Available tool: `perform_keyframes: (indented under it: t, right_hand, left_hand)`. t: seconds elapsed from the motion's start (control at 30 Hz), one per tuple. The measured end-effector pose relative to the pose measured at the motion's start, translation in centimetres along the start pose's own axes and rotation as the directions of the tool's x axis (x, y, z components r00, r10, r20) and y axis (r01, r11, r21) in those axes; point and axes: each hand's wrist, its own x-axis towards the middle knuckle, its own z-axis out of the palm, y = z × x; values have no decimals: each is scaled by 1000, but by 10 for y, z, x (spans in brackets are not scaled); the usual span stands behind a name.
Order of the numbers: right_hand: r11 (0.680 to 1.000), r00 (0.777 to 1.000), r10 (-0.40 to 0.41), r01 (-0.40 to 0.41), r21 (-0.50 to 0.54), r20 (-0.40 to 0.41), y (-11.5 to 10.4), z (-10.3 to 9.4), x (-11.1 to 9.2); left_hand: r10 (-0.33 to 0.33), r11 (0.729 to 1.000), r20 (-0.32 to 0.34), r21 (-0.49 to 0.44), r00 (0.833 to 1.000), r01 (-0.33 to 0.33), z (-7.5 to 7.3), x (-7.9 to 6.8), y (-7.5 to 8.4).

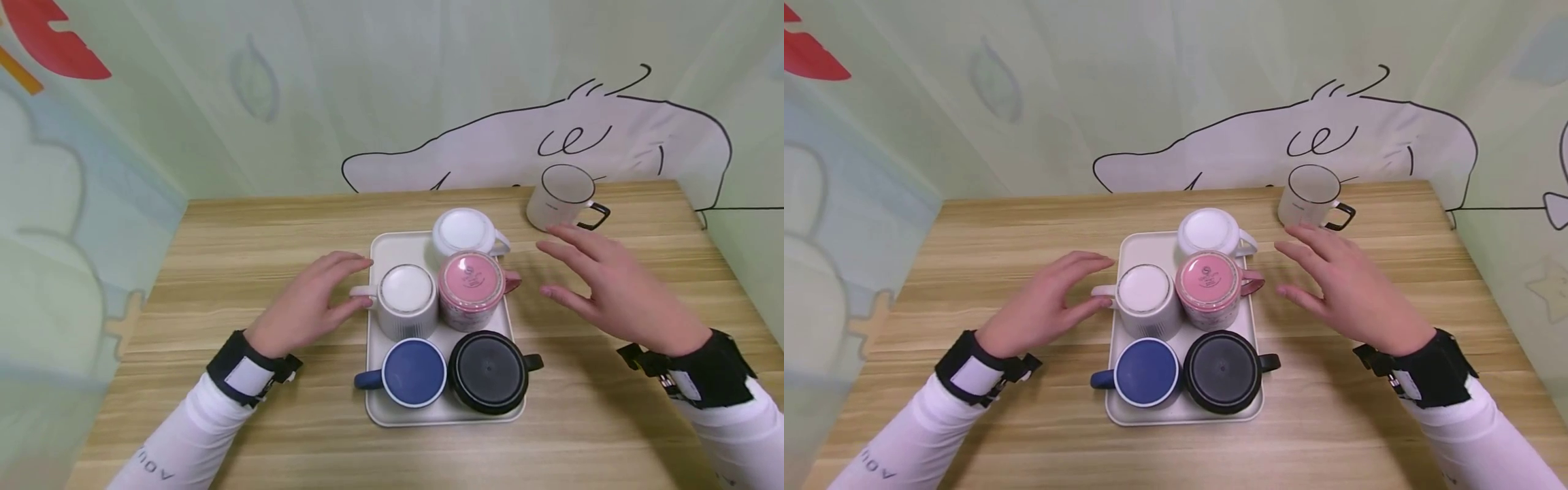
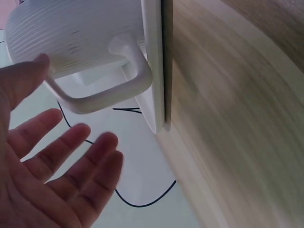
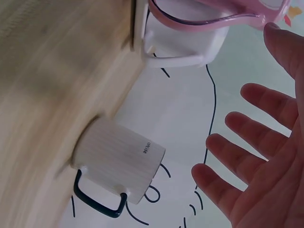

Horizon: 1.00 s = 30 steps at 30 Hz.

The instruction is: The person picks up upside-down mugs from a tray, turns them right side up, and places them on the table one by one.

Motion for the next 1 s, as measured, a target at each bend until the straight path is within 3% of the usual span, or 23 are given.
perform_keyframes:
  t: [0.37, 0.73, 1.0]
  right_hand:
    - [999, 999, 35, -35, -4, 41, -2, 8, -12]
    - [997, 995, 78, -79, 1, 64, -4, 10, -14]
    - [997, 995, 81, -82, 11, 51, -4, 9, -15]
  left_hand:
    - [10, 999, 39, -50, 999, -8, 6, 4, 3]
    - [53, 991, -1, -119, 999, -53, 7, 3, -4]
    - [21, 991, -70, -129, 997, -30, 4, 2, -11]
